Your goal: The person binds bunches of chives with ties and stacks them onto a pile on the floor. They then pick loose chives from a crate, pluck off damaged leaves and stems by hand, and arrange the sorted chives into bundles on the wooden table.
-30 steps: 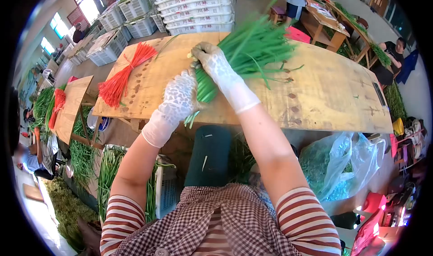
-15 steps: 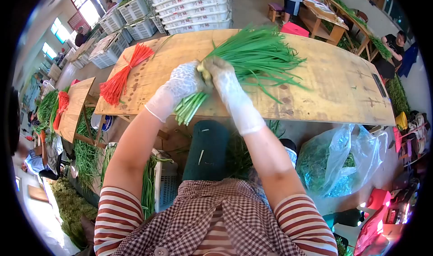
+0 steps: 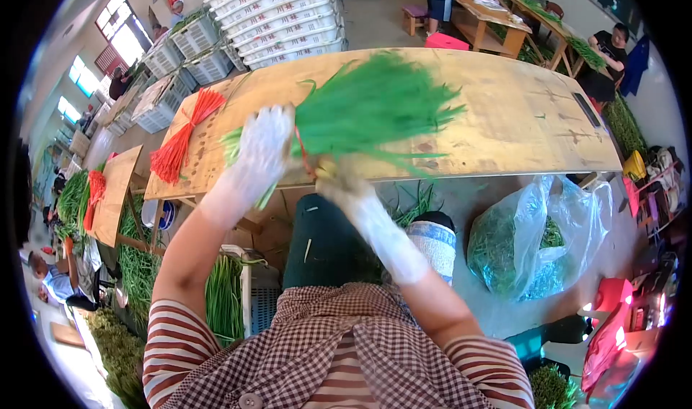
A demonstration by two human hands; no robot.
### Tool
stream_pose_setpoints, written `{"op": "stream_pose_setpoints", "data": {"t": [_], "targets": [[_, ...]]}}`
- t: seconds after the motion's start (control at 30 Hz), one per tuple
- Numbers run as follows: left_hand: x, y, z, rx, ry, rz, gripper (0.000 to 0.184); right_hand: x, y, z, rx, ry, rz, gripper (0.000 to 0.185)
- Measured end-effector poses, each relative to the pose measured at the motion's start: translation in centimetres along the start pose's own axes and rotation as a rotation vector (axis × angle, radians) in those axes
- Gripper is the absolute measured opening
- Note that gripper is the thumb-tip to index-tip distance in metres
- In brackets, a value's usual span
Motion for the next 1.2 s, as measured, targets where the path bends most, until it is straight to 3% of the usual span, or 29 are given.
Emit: {"op": "stream_pose_setpoints", "data": {"t": [0.03,0.13,0.17,0.23,0.3,0.4,0.47,0.53,0.6,0.63,0.67,0.7,0.73,0.77,0.8,0.87,0.93,1.0,1.1,1.2], "targets": [[1.9,3.1,-0.6,-0.065,-0.073,-0.013,0.08,1.4,0.4,-0.9,-0.195,-0.03,0.035,0.042],[7.6,4.9,2.0,0.726,-0.221,-0.024,0.076,4.9,1.5,-6.3,-0.73,-0.238,0.125,0.059],[9.4,6.0,2.4,0.487,-0.474,-0.05,0.072,5.0,1.2,-7.1,-0.73,-0.199,0.106,0.063],[10.7,3.5,3.1,0.287,-0.646,-0.063,0.042,5.8,0.3,-8.9,-0.733,-0.187,0.107,0.062],[11.1,-0.2,2.5,0.453,-0.584,0.35,0.043,6.5,-1.0,-10.5,-0.74,-0.228,0.149,0.055],[13.2,-4.5,-0.3,0.8,-0.562,0.596,0.078,8.7,-2.2,-12.9,-0.651,-0.283,0.158,0.05],[14.3,-4.0,-1.8,1.144,-0.464,0.724,0.08,9.4,-2.6,-13.8,-0.462,-0.285,0.126,0.051],[15.3,-5.6,-2.4,1.392,-0.346,0.815,0.085,10.0,-0.7,-12.6,-0.359,-0.272,-0.059,0.048],[16.4,-8.2,-2.3,1.36,-0.441,0.83,0.088,10.5,1.2,-9.7,-0.614,-0.052,-0.14,0.046],[17.0,-9.4,-2.4,1.469,-0.474,0.893,0.09,11.2,4.4,-8.6,-0.842,-0.086,-0.336,0.044],[17.6,-11.0,-2.8,1.574,-0.506,0.959,0.091,11.8,8.1,-6.7,-0.855,0.043,-0.415,0.044],[18.3,-12.1,-3.3,1.628,-0.463,1.034,0.093,12.8,13.2,-5.3,-0.698,0.178,-0.477,0.046],[19.2,-13.2,-3.9,1.675,-0.416,1.113,0.095,15.6,14.6,-2.2,-0.612,0.101,-0.64,0.048],[20.1,-15.2,-4.9,1.672,-0.379,1.191,0.097,16.7,9.4,4.8,-0.325,0.453,-0.738,0.041],[20.9,-16.0,-6.0,1.699,-0.444,1.191,0.089,19.0,15.7,6.2,-0.309,0.606,-0.535,0.033],[22.9,-17.9,-8.6,1.796,-0.246,1.493,0.08,23.1,15.6,10.2,-0.496,0.829,-0.537,0.035],[23.6,-18.3,-10.6,1.826,-0.268,1.414,0.075,27.5,13.7,11.9,-0.213,0.909,-0.717,0.033],[22.3,-17.6,-11.3,1.808,-0.288,1.31,0.073,29.3,11.8,12.3,0.025,0.847,-0.846,0.025],[22.5,-17.6,-12.2,1.777,-0.326,1.341,0.071,29.5,10.6,11.5,0.397,0.63,-0.951,0.019],[21.8,-16.7,-12.6,1.77,-0.249,1.34,0.067,26.7,11.0,9.0,0.562,0.416,-0.785,0.019]]}}
Point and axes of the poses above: each hand's wrist, its own x-axis away from the middle knuckle, its own y-axis out of the back of the hand, z = x × y, the point moved 7 cm from there along -x, towards the middle knuckle, and after that the axes turned 14 degrees about -x, right-handed, at the moved point
